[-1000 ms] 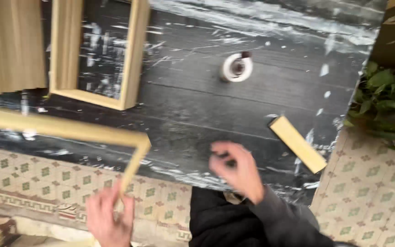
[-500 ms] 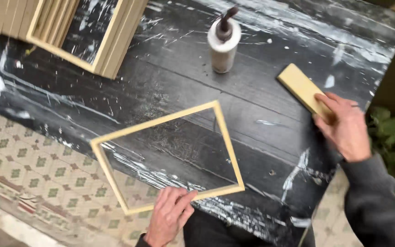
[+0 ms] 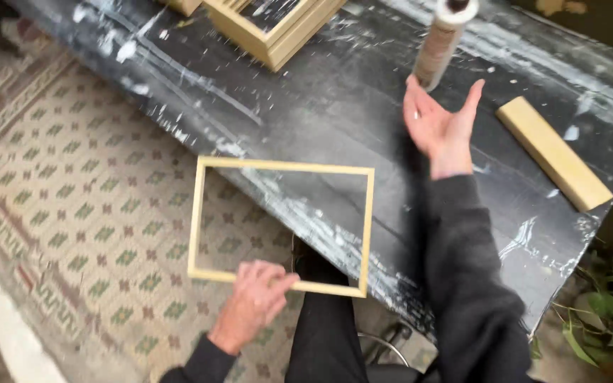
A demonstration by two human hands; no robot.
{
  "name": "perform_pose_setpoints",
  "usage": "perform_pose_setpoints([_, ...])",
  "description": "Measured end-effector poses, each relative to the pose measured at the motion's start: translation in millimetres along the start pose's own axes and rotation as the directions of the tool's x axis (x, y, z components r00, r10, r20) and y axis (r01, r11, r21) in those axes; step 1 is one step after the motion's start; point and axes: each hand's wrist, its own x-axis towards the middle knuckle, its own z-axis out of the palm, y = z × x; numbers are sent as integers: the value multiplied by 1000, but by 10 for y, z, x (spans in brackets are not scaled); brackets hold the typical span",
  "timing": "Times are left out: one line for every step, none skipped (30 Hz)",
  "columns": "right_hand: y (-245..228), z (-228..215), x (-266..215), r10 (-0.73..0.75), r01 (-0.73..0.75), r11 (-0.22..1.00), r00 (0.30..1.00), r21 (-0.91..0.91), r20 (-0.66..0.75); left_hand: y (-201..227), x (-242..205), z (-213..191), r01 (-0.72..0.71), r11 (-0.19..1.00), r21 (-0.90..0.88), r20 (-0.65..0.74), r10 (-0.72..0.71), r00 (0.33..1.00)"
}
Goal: Assembling wooden frames by sanding components and applying glue.
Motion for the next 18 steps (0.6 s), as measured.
perform_pose_setpoints([122, 59, 91, 20, -25, 949, 1000, 314, 20, 34, -46, -171, 42, 998, 53, 84, -47, 995])
perform_pose_setpoints([239, 110, 198, 29, -44, 801, 999, 597, 34, 58, -74, -330, 80, 991, 107, 166, -97, 981])
perform_pose_setpoints([270, 218, 306, 40, -65, 802, 998, 594, 55, -1, -170, -323, 87, 989, 123, 149, -105, 983])
perform_pose_setpoints([288, 331, 424, 5, 48, 719, 997, 694, -73, -61, -246, -312, 95, 986, 138, 153, -116, 981])
perform_pose_setpoints([343, 425, 547, -1, 165, 617, 978, 769, -209, -113, -337, -320, 108, 982, 157, 163, -133, 978])
perform_pose_setpoints([234, 432, 767, 17, 140, 616, 981, 775, -191, -168, -214, -396, 121, 977, 176, 153, -149, 977])
perform_pose_setpoints([194, 328, 881, 23, 64, 561, 995, 825, -93, -121, -201, -457, 89, 978, 186, 130, -115, 985])
perform_pose_setpoints([158, 212, 993, 21, -14, 501, 1000, 865, 4, -71, -190, -510, 57, 979, 197, 109, -80, 991])
perform_pose_setpoints([80, 28, 1156, 39, -24, 496, 999, 868, 5, -67, -172, -480, 73, 976, 206, 110, -98, 989])
perform_pose_setpoints([1, -158, 1312, -51, -17, 561, 997, 828, 55, -53, -154, -448, 79, 973, 217, 130, -109, 986])
perform_pose_setpoints([-127, -345, 1457, -150, 2, 619, 982, 785, 115, -68, -104, -412, 71, 971, 227, 151, -107, 983])
perform_pose_setpoints([-141, -211, 1428, -146, -2, 615, 982, 789, 116, -104, 24, -432, 74, 970, 233, 153, -112, 982])
perform_pose_setpoints([-168, -206, 1230, -49, -50, 650, 993, 758, 108, -45, 78, -425, 21, 965, 261, 126, -56, 990])
perform_pose_setpoints([-193, -202, 1030, 48, -103, 677, 994, 729, 96, 15, 123, -409, -30, 957, 289, 100, 1, 995])
perform_pose_setpoints([-217, -165, 630, 43, -83, 678, 996, 731, 74, 84, 195, -362, -34, 962, 271, 114, 3, 994])
perform_pose_setpoints([-237, -120, 235, -115, 39, 867, 986, 496, 125, 153, 265, -309, -55, 969, 241, 117, 27, 993])
perform_pose_setpoints([-246, -63, -140, -243, 190, 954, 943, 231, 227, 178, 354, -270, -87, 973, 216, 123, 61, 990])
perform_pose_setpoints([-317, -19, -611, -258, 208, 950, 943, 234, 208, 194, 390, -119, -101, 974, 201, 140, 73, 987])
